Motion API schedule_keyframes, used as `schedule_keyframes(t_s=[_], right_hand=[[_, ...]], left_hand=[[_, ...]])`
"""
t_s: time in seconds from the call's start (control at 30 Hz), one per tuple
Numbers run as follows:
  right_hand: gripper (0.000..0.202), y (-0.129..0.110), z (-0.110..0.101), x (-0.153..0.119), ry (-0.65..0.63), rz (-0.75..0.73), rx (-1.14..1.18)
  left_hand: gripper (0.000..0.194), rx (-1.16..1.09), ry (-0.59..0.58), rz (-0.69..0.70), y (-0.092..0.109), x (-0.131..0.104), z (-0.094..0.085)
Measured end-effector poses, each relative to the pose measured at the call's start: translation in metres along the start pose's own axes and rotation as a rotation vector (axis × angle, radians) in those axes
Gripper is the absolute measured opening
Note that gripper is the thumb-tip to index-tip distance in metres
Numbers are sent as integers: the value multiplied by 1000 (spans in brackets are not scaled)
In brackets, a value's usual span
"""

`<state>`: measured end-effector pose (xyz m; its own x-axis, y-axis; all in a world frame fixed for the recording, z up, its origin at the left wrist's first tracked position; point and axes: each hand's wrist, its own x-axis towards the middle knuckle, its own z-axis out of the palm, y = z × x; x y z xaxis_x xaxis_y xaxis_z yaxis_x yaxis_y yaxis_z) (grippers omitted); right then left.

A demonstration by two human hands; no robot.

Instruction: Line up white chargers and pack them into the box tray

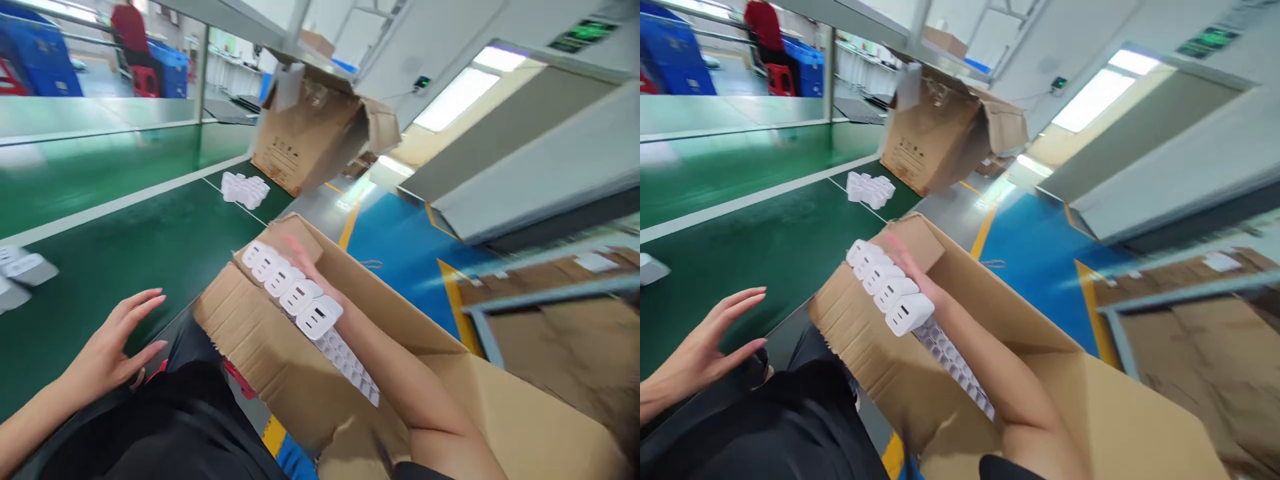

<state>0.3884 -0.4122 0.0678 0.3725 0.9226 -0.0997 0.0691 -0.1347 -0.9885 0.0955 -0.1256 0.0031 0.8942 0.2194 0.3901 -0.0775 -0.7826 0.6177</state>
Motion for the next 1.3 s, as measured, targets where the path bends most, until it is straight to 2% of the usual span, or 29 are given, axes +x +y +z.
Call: schedule_keyframes(t_s=[0.07,0.17,0.27,0.33,0.43,0.5,0.6,0.67,0.77,0.87,0.93,1.03,1.2,1.3], right_hand=[[105,0,47,49,-175,8,205],[95,5,123,110,-500,59,395],[97,8,196,155,-772,135,430],[96,9,241,177,-882,186,410],[92,14,306,198,-903,234,426],[82,22,343,209,-889,257,474],[60,32,380,223,-1010,292,477],[60,33,389,234,-1104,272,424],[73,30,384,252,-1151,90,254],[53,27,367,265,-1120,-50,78],[42,27,357,271,-1046,-55,0],[40,26,346,275,-995,-41,-45],[77,24,343,273,-1111,48,121],[81,27,347,271,-1098,51,221]], left_hand=[[67,157,53,152,1,-1,-12],[53,369,29,321,-8,-12,-30],[66,459,164,403,-25,-33,-48],[77,506,302,378,-36,-54,-61],[80,585,423,234,-48,-88,-85],[77,609,415,103,-53,-112,-102],[66,598,330,-54,-60,-142,-124],[57,618,278,-124,-63,-158,-134],[51,704,220,-173,-67,-175,-143],[49,765,146,-176,-70,-181,-148],[46,796,90,-179,-70,-180,-149],[43,842,53,-154,-70,-175,-148],[53,850,67,-149,-68,-169,-145],[64,829,68,-157,-66,-168,-146]])
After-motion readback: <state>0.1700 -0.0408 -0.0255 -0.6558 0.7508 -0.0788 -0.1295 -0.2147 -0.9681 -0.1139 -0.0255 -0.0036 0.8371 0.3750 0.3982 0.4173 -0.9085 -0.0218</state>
